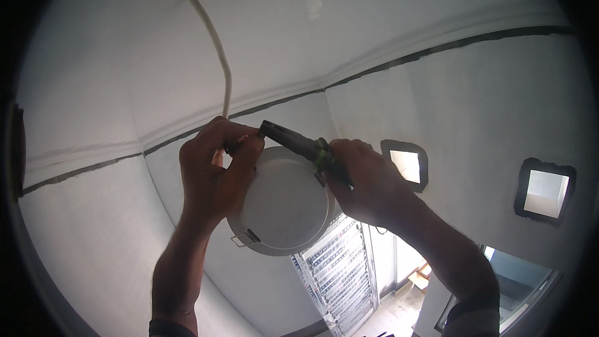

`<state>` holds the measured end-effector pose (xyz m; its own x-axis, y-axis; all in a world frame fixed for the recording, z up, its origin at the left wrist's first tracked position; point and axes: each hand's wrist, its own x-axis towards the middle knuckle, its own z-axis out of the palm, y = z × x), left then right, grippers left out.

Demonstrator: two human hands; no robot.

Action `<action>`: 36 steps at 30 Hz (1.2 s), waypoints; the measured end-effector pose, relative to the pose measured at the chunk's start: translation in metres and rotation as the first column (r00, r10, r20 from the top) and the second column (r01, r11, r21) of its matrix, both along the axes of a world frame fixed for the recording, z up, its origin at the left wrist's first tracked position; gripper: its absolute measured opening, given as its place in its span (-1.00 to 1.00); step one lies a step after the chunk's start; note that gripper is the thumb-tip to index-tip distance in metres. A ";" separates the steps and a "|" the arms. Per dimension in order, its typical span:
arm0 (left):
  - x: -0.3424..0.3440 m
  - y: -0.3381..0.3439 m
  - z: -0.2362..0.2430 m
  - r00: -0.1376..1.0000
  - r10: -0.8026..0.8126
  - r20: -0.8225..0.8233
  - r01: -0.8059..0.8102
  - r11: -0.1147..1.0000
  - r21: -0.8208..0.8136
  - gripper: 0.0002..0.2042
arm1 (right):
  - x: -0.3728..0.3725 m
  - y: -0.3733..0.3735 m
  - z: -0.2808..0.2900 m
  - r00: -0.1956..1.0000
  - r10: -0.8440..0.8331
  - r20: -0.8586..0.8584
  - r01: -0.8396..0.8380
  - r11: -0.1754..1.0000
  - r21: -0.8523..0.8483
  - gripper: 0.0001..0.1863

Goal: The person strips and twists electrical wires, then connects them to a ceiling-mounted light fixture. They use pliers to cut and prepare the wires, and electrical tape to insulate the connections. The task is performed in a small room with visible ceiling fixtures and a ladder.

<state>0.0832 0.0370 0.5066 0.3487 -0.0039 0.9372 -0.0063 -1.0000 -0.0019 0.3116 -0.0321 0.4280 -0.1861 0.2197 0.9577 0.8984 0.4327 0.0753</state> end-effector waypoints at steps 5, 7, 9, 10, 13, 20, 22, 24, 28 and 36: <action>-0.001 -0.002 0.003 1.000 -0.017 -0.025 0.017 1.000 -0.008 -0.90 | 0.011 0.001 -0.001 0.991 -0.131 0.002 0.131 0.991 -0.037 -0.65; 0.000 -0.001 0.002 1.000 -0.016 -0.025 0.016 1.000 -0.013 -0.89 | 0.007 -0.003 0.001 0.998 -0.056 -0.024 0.053 0.993 -0.107 -0.57; -0.001 -0.001 0.003 0.999 -0.007 -0.039 0.007 1.000 -0.013 -0.88 | 0.004 -0.013 0.007 0.996 -0.009 -0.085 -0.012 0.971 -0.239 -0.48; -0.001 -0.001 0.004 0.999 -0.004 -0.046 0.003 1.000 -0.014 -0.87 | 0.003 -0.021 0.012 0.991 -0.007 -0.130 -0.038 0.942 -0.334 -0.43; -0.009 0.002 0.004 0.993 0.064 -0.097 -0.057 0.996 0.075 -0.88 | 0.003 -0.043 0.024 0.989 -0.142 -0.050 0.106 0.890 -0.444 -0.36; -0.015 0.007 0.012 0.977 0.098 -0.189 -0.059 0.977 0.203 -0.93 | 0.006 -0.059 0.038 0.937 -0.307 0.167 0.348 0.867 -0.356 -0.35; -0.020 0.006 0.013 0.975 0.114 -0.190 -0.070 0.972 0.224 -0.92 | 0.002 -0.061 0.043 0.925 -0.318 0.206 0.371 0.869 -0.327 -0.36; -0.018 0.005 0.015 0.968 0.137 -0.213 -0.084 0.967 0.239 -0.92 | 0.004 -0.062 0.046 0.912 -0.332 0.240 0.397 0.862 -0.315 -0.37; -0.018 0.007 0.015 0.960 0.154 -0.233 -0.104 0.972 0.213 -0.90 | 0.004 -0.061 0.048 0.857 -0.410 0.311 0.496 0.819 -0.287 -0.38; -0.025 0.006 0.015 0.964 0.157 -0.213 -0.100 0.962 0.253 -0.92 | -0.007 -0.068 0.059 0.842 -0.448 0.299 0.538 0.730 -0.421 -0.46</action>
